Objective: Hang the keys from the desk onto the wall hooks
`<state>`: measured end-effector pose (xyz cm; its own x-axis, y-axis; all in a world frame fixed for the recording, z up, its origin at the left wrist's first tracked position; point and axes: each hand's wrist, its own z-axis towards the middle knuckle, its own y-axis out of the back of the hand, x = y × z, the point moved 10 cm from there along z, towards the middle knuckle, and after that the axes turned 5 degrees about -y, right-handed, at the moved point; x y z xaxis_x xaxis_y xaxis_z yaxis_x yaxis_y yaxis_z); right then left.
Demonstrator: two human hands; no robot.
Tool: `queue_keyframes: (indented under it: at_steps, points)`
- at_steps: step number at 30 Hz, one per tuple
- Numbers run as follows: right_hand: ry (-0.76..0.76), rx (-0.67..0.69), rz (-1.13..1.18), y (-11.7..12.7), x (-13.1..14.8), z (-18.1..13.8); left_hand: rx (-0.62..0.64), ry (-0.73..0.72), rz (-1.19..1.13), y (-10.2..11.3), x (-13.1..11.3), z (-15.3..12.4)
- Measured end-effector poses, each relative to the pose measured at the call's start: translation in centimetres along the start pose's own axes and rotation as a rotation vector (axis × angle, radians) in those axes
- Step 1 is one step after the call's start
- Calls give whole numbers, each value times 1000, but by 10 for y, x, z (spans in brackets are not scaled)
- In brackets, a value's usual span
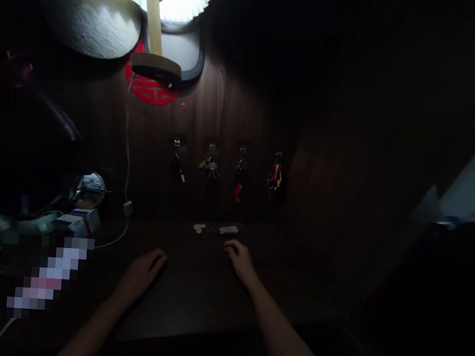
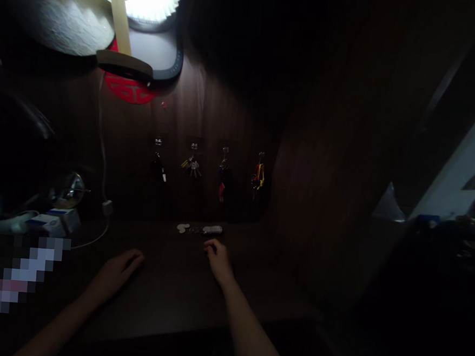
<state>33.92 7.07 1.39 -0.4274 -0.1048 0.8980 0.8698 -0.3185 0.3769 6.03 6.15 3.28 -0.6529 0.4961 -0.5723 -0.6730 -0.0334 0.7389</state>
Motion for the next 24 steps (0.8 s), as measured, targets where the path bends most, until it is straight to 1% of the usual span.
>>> queue_keyframes:
  at_steps: [5,10,12,15,17,20,24]
  points:
    - [45,103,-225,-10,13,-8,19,-50,72,-6,-1,0]
    - [63,123,-315,-10,22,-13,1,-86,132,-8,-2,0]
    - [44,129,-370,-11,22,-13,10,-89,155,-9,-2,-1]
    - [-29,137,-519,-14,15,-12,12,-90,170,-9,-3,-1]
    - [-50,139,-602,-17,13,-11,6,-90,172,-9,-4,-2]
    - [-22,98,-617,-17,16,-4,-5,-94,175,-8,-6,-3]
    - [118,-91,-631,-3,28,10,-3,-93,175,-7,-8,-3]
